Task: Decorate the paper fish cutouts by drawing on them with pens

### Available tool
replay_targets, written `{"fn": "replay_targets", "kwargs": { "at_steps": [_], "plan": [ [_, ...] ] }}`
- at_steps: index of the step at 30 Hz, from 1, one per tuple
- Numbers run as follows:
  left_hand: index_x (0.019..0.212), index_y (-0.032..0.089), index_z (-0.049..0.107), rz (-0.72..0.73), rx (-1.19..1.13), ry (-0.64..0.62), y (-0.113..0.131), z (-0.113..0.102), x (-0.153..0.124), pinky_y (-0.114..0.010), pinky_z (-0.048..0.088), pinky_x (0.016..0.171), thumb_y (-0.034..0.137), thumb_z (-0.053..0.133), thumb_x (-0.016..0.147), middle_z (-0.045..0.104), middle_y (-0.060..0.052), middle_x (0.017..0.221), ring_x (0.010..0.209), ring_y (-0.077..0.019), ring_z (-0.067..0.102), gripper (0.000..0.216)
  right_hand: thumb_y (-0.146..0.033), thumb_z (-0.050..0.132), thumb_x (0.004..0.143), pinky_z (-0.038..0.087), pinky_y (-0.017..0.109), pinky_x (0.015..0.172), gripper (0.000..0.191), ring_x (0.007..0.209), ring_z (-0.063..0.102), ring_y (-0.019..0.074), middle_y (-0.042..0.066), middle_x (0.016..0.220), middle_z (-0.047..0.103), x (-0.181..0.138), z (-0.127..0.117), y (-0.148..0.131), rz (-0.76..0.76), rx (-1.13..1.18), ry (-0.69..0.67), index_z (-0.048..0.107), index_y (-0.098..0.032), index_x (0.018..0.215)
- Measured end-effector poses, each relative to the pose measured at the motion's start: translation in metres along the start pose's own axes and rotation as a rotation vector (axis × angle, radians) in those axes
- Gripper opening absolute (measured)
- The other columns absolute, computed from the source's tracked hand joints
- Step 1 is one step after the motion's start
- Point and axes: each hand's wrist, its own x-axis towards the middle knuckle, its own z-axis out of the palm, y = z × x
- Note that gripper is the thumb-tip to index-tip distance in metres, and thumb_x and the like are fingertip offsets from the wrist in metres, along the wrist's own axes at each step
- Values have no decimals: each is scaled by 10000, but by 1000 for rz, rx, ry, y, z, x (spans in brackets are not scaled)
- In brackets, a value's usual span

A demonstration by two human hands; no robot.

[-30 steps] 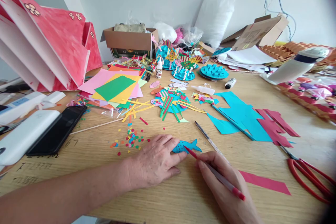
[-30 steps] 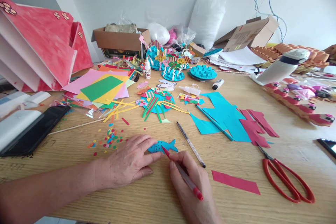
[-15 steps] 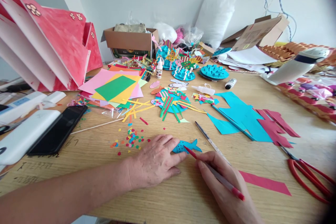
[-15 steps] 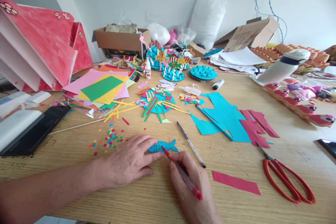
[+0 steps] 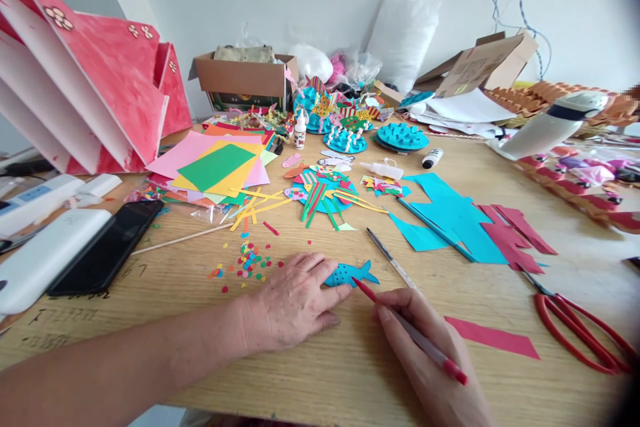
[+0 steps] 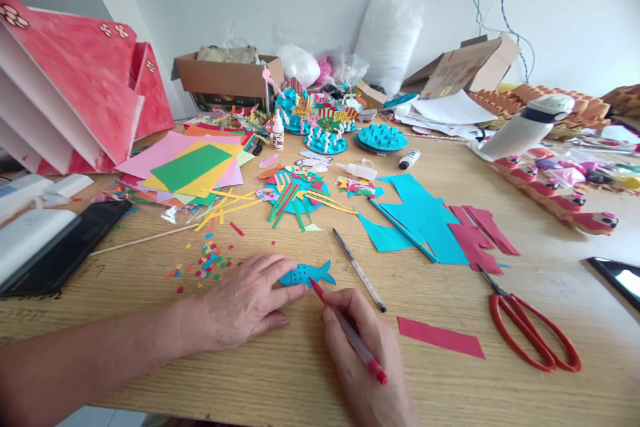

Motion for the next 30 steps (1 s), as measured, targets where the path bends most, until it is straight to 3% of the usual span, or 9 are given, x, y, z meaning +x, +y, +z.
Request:
{"fn": "replay_targets", "kwargs": {
  "at_steps": [30],
  "plan": [
    [1205, 251, 533, 12, 28, -17, 1, -2, -1, -407, 419, 899, 404, 580, 856, 489, -90, 1171, 1068, -260, 460, 384, -345, 492, 835, 505, 199, 542, 180, 630, 637, 150, 14, 708, 669, 0, 3, 2, -74, -83, -17, 610, -212, 808]
  ]
}}
